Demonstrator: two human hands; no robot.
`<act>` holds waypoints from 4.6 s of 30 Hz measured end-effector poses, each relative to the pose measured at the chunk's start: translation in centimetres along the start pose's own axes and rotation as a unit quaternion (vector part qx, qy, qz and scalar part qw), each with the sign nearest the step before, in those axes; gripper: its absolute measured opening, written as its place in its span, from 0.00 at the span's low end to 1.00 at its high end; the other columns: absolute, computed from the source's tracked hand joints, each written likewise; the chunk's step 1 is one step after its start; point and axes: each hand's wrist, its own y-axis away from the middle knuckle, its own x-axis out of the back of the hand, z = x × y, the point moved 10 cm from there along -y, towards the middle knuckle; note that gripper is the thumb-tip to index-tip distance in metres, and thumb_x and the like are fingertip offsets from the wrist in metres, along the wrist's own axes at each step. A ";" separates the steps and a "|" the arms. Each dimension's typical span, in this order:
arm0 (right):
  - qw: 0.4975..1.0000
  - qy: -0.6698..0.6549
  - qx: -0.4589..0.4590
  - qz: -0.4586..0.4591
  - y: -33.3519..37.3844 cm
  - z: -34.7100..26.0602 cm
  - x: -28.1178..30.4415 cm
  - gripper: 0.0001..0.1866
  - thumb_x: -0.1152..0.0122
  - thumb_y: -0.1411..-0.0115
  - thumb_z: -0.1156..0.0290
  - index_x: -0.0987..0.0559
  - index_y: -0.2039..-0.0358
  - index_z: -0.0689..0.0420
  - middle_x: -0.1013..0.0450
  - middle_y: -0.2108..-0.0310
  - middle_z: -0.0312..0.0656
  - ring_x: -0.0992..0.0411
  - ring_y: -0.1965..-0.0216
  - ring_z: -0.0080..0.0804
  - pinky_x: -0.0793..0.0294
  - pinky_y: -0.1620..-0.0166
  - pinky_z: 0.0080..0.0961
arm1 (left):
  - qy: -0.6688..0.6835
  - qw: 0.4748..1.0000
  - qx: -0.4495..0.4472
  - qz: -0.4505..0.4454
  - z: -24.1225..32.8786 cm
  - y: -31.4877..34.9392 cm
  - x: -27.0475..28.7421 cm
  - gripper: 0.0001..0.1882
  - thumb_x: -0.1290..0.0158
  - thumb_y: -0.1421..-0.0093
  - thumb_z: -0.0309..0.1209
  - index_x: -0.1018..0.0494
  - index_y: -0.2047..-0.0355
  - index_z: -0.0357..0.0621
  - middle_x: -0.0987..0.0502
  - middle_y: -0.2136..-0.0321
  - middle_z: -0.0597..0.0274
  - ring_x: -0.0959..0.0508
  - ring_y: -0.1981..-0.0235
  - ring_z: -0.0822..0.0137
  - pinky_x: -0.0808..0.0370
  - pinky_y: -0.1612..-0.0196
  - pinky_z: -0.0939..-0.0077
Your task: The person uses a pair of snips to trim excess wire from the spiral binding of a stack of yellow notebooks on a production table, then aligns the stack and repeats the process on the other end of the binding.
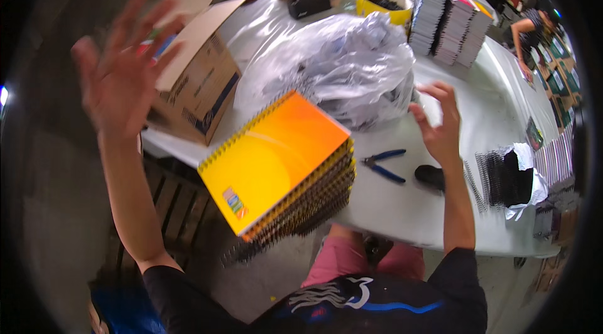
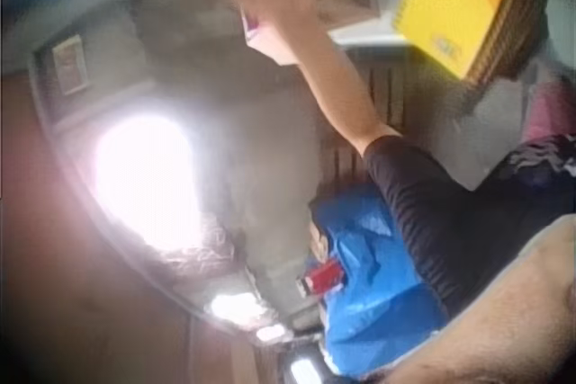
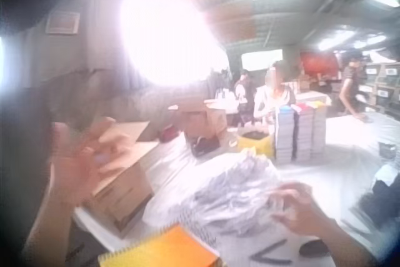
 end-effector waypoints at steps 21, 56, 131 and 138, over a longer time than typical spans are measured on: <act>0.958 -0.193 -0.198 -0.069 16.6 -0.9 -4.3 0.26 0.51 0.36 0.61 0.41 0.41 0.59 0.37 0.57 0.51 0.37 0.59 0.40 0.39 0.51 0.29 | -0.134 0.913 -0.029 0.384 -11.6 25.9 -10.0 0.17 0.44 0.42 0.26 0.33 0.53 0.39 0.26 0.57 0.64 0.27 0.57 0.72 0.29 0.56 0.77; 0.991 -0.076 -0.045 -0.101 12.3 -16.8 -6.1 0.16 0.33 0.55 0.62 0.24 0.67 0.54 0.27 0.73 0.43 0.26 0.72 0.46 0.28 0.68 0.41 | -0.103 0.911 -0.058 0.396 -11.3 25.3 -9.7 0.13 0.45 0.40 0.30 0.27 0.58 0.33 0.22 0.67 0.60 0.24 0.69 0.75 0.28 0.72 0.85; 0.996 -0.060 -0.017 -0.069 9.6 -19.3 -5.8 0.16 0.33 0.58 0.65 0.26 0.68 0.52 0.27 0.72 0.42 0.25 0.70 0.43 0.26 0.66 0.40 | -0.045 0.934 -0.048 0.351 -9.7 23.3 -10.9 0.09 0.52 0.35 0.33 0.31 0.61 0.40 0.27 0.69 0.65 0.39 0.78 0.84 0.43 0.78 0.90; 0.999 -0.012 0.034 -0.025 9.1 -20.7 -2.1 0.19 0.32 0.58 0.64 0.23 0.63 0.51 0.27 0.66 0.40 0.27 0.63 0.39 0.33 0.60 0.37 | 0.326 0.898 -0.002 0.294 -12.4 22.9 -11.4 0.08 0.59 0.34 0.31 0.34 0.64 0.39 0.31 0.71 0.59 0.36 0.76 0.76 0.40 0.80 0.86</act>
